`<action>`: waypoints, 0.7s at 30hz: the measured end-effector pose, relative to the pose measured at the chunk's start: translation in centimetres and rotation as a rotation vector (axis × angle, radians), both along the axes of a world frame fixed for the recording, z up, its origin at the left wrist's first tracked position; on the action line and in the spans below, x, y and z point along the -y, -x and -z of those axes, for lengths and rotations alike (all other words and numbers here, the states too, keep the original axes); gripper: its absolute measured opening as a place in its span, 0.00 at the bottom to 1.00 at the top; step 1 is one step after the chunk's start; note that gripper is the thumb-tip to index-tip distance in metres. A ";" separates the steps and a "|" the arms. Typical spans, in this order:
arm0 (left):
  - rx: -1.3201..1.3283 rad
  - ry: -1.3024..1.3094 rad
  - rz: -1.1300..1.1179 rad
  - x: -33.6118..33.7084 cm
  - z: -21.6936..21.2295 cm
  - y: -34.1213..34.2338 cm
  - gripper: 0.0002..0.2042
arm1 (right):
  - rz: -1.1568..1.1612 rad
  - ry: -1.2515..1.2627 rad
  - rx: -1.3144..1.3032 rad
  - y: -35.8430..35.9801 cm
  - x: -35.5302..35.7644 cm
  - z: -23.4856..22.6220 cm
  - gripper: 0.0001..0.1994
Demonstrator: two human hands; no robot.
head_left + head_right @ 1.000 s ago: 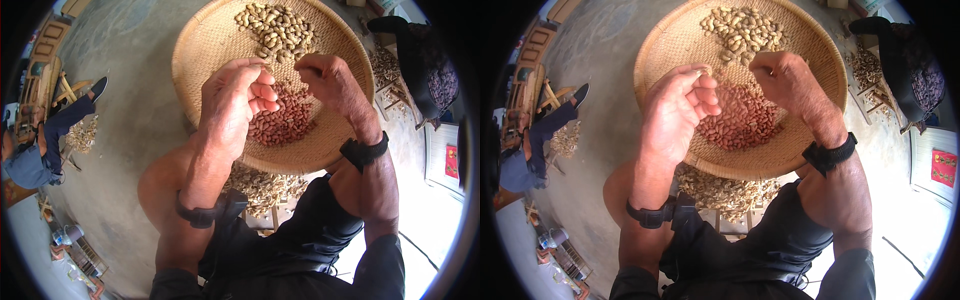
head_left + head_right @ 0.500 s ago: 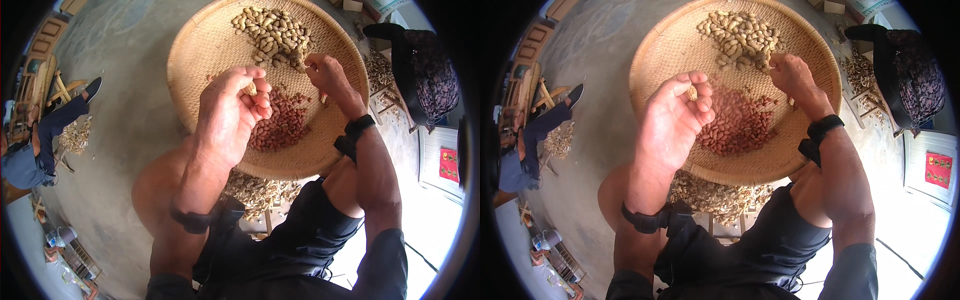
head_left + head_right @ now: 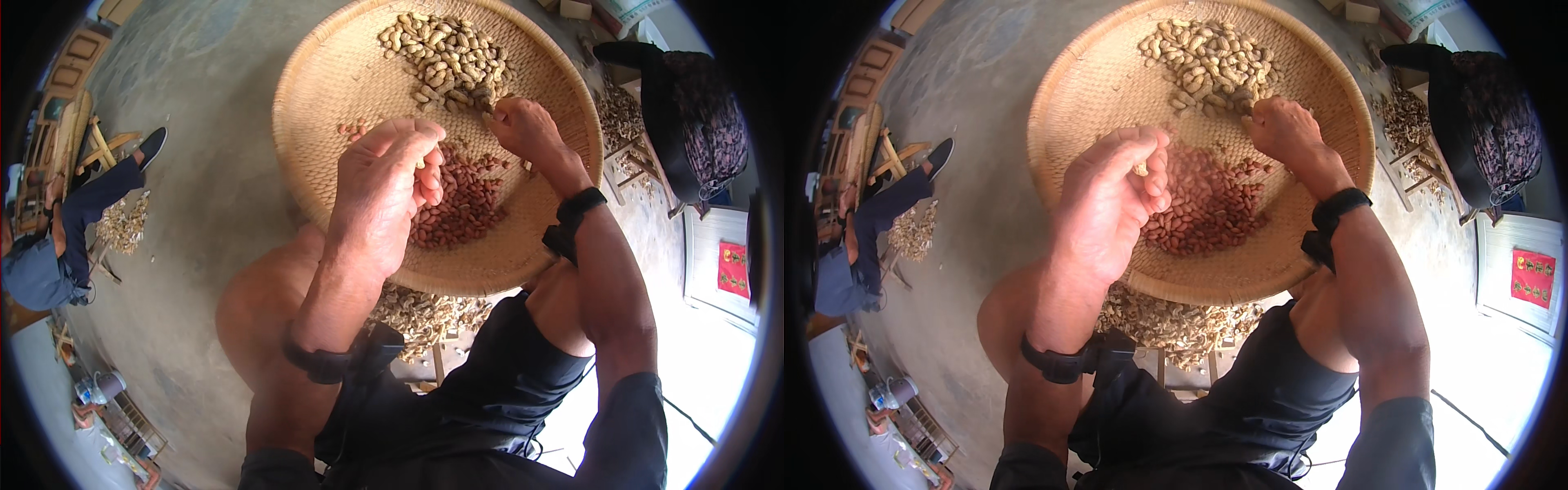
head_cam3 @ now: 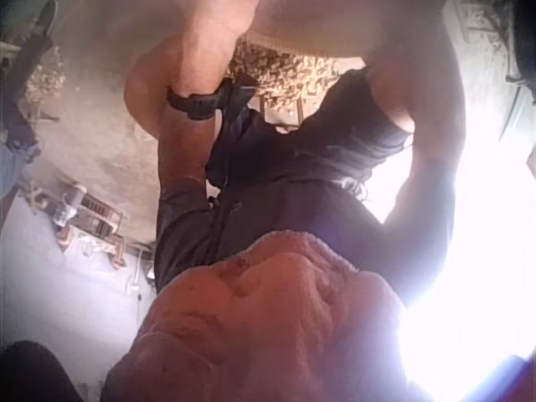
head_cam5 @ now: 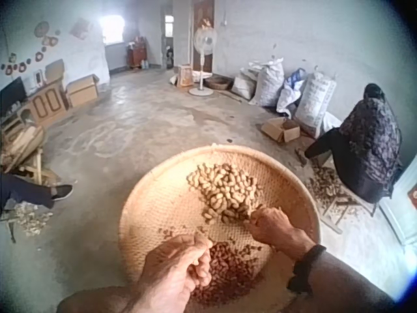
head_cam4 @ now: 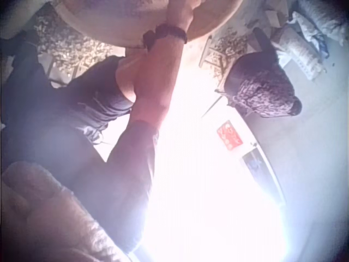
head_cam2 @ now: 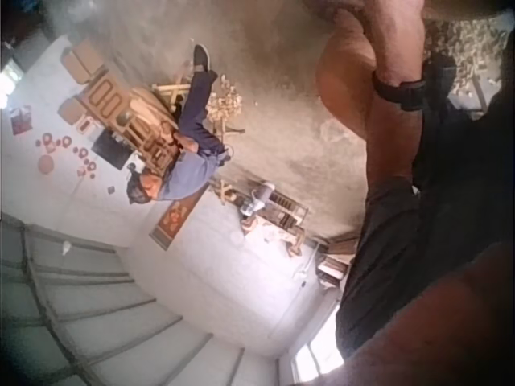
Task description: The person shells peanuts by hand over a large woven tray, picking up individual pods, squeezing the shells to release the seeds, and dropping the empty shells onto the floor while keeping the seeds in the tray. The person also handles and inspects small wooden components tied with a red band.
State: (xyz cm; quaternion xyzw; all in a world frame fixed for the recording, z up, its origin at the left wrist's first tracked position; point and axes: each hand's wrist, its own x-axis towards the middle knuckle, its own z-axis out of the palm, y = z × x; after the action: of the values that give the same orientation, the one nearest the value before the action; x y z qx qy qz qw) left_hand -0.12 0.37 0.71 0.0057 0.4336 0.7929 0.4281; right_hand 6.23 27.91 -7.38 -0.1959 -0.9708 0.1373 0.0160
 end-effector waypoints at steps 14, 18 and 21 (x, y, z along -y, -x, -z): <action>-0.173 0.083 -0.167 -0.2 0.3 -0.3 0.14 | -0.048 1.307 -0.036 -0.5 8.7 -11.4 0.09; -0.183 0.015 -0.109 -0.2 0.1 -0.1 0.13 | -0.077 1.333 -0.003 -0.7 9.1 -11.8 0.10; -0.184 -0.027 -0.094 -0.2 0.2 -0.1 0.11 | -0.064 1.356 0.032 -0.8 8.8 -11.4 0.11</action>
State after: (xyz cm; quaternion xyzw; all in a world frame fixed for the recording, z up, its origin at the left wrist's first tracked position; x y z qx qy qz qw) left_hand 0.03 0.60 0.53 0.0638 0.4602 0.8139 0.3488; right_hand 7.00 19.06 4.03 -0.1358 -0.6756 0.7131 -0.1286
